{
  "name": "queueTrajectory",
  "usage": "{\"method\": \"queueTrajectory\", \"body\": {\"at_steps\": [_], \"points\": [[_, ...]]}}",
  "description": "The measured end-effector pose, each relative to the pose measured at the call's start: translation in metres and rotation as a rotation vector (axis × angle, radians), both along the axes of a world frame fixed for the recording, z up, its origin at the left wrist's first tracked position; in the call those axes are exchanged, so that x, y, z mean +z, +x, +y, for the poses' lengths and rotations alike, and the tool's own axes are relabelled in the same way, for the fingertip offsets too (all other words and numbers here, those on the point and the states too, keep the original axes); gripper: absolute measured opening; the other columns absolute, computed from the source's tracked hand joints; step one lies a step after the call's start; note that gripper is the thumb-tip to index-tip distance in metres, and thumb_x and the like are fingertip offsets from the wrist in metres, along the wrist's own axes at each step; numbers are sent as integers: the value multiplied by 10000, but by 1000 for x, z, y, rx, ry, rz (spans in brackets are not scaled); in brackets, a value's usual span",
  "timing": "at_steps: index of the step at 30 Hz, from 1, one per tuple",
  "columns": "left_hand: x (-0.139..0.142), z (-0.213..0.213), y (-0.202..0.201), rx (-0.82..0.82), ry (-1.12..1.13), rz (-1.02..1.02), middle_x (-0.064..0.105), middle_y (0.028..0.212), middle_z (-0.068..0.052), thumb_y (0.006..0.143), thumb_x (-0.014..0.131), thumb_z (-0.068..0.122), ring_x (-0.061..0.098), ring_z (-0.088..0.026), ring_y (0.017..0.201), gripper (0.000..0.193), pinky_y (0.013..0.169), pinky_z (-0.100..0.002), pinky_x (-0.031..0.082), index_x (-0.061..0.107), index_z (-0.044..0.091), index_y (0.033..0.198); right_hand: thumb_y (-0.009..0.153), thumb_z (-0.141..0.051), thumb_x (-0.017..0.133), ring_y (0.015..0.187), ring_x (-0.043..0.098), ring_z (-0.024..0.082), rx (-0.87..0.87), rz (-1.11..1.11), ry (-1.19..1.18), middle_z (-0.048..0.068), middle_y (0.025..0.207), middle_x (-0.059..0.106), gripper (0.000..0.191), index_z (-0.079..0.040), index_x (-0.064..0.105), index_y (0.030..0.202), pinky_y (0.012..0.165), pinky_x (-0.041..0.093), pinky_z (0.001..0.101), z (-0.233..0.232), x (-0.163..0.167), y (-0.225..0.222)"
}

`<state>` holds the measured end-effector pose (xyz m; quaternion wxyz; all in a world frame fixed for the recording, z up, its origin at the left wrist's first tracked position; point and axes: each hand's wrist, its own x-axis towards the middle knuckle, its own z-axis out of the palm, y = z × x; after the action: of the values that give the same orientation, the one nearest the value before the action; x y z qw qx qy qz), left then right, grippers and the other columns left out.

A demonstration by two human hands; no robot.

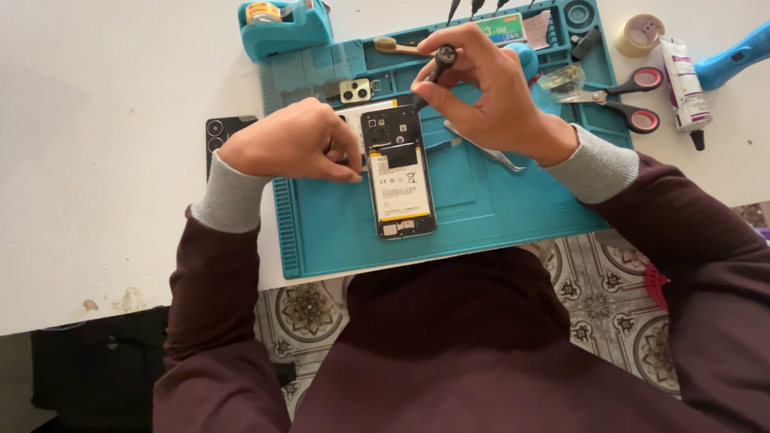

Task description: The person uses a spudger and tweezers to pry and remove a metal bracket from the back of a disassembled smartphone, then sets the bracket aside and picks up a screwdriver to work on the device.

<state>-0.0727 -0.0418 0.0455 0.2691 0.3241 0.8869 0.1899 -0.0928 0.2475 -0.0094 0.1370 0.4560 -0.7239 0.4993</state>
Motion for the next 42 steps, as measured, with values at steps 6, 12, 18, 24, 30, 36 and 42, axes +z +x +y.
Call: {"method": "queueTrajectory", "body": {"at_steps": [6,12,18,24,30,36,42], "points": [[-1,1,2,35,122,47,615,608,-14,759,866,159,579,-132,535,152,519,-287,494,774,59,826,1053,-22,745,918,759,150,45,5,69,94,988,714,327,-6,542,1310,796,633,274,-3,2,1],[-8,2,-1,-6,204,93,632,628,8,759,857,136,586,-118,542,124,535,-271,506,778,69,828,1039,-29,728,887,744,132,86,-62,123,81,967,711,330,-4,541,1309,760,613,267,-3,3,4],[-8,1,-1,18,196,95,591,601,-11,767,860,129,550,-137,532,164,517,-294,464,724,57,824,1031,-33,723,847,730,123,73,-81,150,70,943,705,323,-9,544,1298,728,596,265,-3,4,3],[-9,-1,-3,15,190,86,604,628,1,787,845,159,569,-127,547,199,532,-285,477,694,61,870,1030,-43,733,890,729,138,67,-7,153,85,979,697,329,-11,556,1304,781,606,272,-2,7,6],[-19,2,-3,-85,260,406,607,1046,-119,693,927,464,560,-269,972,674,856,-420,519,640,46,1137,1018,-76,753,842,733,131,78,-48,156,74,941,696,284,-2,545,1196,737,610,261,-2,8,5],[-35,16,1,-176,365,592,537,1356,-139,652,928,673,422,-340,1281,1030,1081,-541,415,600,38,1393,1017,-116,770,827,745,154,55,-50,174,86,909,693,290,-3,504,1037,722,624,261,-1,9,6],[-35,18,2,-128,275,530,534,1287,-118,597,934,704,429,-325,1195,1068,1059,-519,408,607,74,1396,1029,-136,762,772,733,205,-18,84,314,107,871,695,266,-3,537,1076,664,581,289,-1,17,12]]}}
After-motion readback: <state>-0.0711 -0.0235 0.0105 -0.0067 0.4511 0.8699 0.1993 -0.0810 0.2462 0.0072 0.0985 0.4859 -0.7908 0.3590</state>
